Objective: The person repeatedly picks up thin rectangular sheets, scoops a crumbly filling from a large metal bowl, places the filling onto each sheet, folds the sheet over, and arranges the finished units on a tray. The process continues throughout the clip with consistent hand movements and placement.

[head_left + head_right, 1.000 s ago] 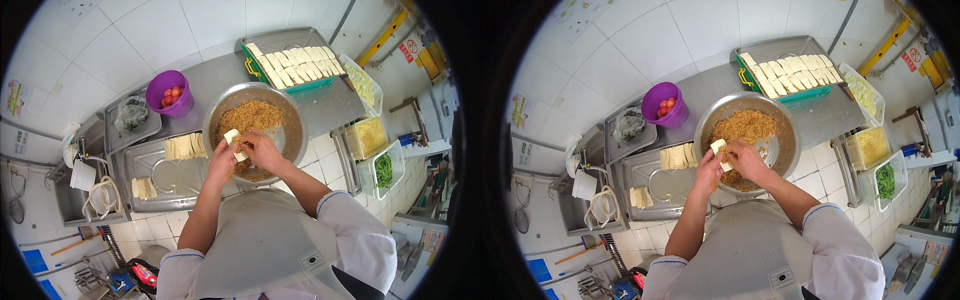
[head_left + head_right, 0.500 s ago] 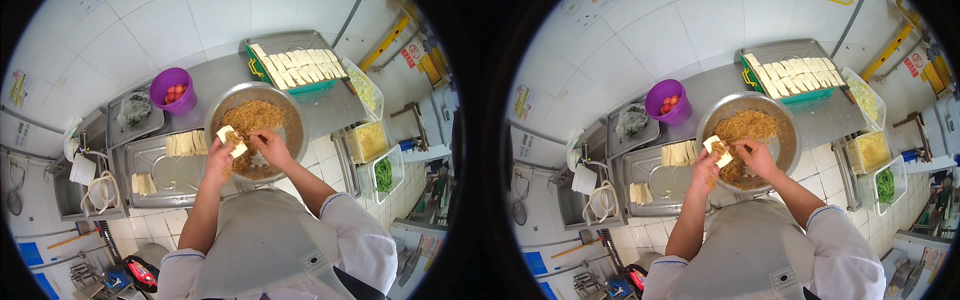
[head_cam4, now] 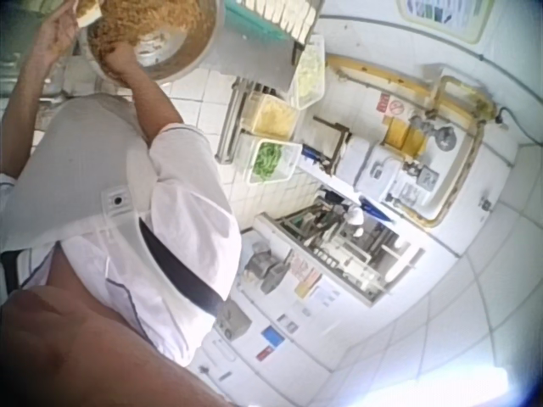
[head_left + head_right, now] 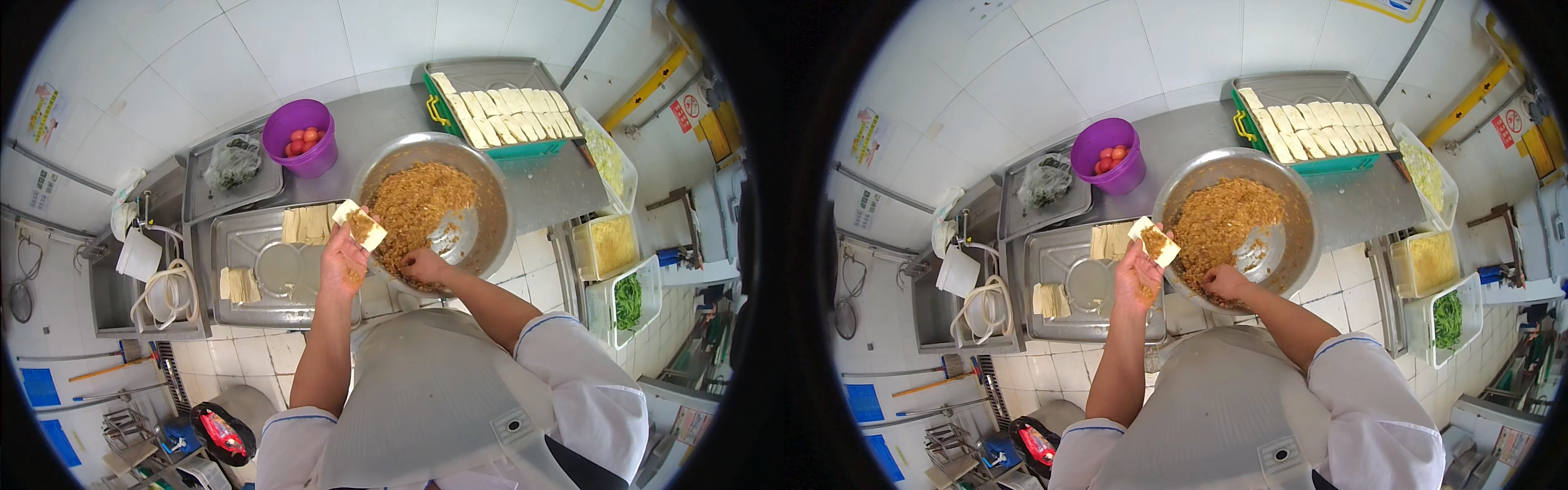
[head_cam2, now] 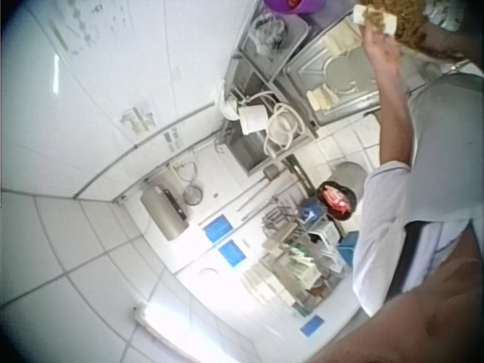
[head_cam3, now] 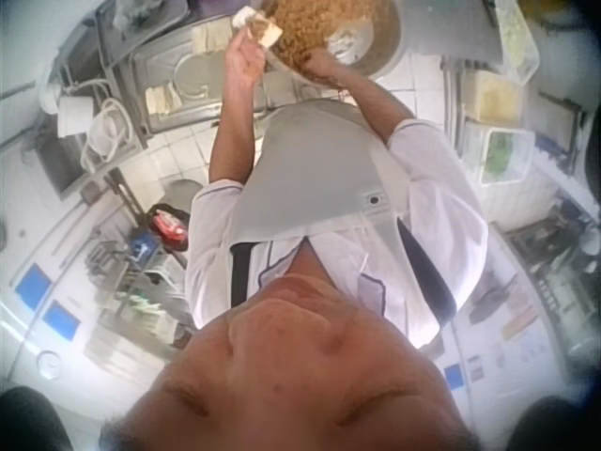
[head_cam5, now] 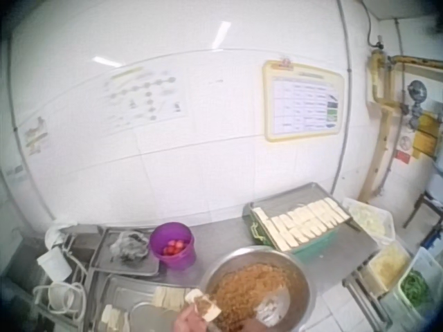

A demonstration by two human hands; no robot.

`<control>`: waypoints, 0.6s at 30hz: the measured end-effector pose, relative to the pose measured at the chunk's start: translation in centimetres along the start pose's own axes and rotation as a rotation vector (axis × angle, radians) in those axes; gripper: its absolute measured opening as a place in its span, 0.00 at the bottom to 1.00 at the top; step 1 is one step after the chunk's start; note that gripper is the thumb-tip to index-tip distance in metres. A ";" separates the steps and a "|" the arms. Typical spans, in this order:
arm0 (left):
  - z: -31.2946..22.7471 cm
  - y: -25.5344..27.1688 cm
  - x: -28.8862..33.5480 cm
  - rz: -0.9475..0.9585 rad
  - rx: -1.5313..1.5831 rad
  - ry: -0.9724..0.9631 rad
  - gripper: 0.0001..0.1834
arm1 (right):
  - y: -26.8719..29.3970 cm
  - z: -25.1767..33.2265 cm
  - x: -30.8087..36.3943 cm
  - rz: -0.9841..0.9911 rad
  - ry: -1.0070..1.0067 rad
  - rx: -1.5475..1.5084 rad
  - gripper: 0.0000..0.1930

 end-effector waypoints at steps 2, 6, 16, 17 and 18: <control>0.0 0.2 0.1 -0.010 -0.011 -0.005 0.25 | 1.3 0.8 0.3 -0.007 -0.013 -0.093 0.19; 0.2 0.3 0.2 -0.004 -0.003 -0.004 0.25 | 1.2 2.2 0.2 -0.289 0.091 0.052 0.19; 0.3 1.1 -0.2 -0.015 -0.015 -0.006 0.24 | 1.2 2.5 -0.2 -0.174 0.048 -0.110 0.11; 0.3 1.3 -0.2 -0.022 -0.021 -0.010 0.25 | 2.4 3.0 0.8 -0.190 0.092 -0.239 0.09; 0.4 1.4 -0.2 -0.026 -0.032 -0.001 0.25 | 3.4 4.0 1.6 -0.179 0.100 -0.338 0.09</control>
Point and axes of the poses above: each hand's wrist, its own x-axis away from the middle knuckle, its own y-axis out of the back of the hand, z = x × y, the point moved 3 cm from there along -x, towards the middle knuckle, and after that the axes turned 12 degrees about -y, right-handed, at the moved point
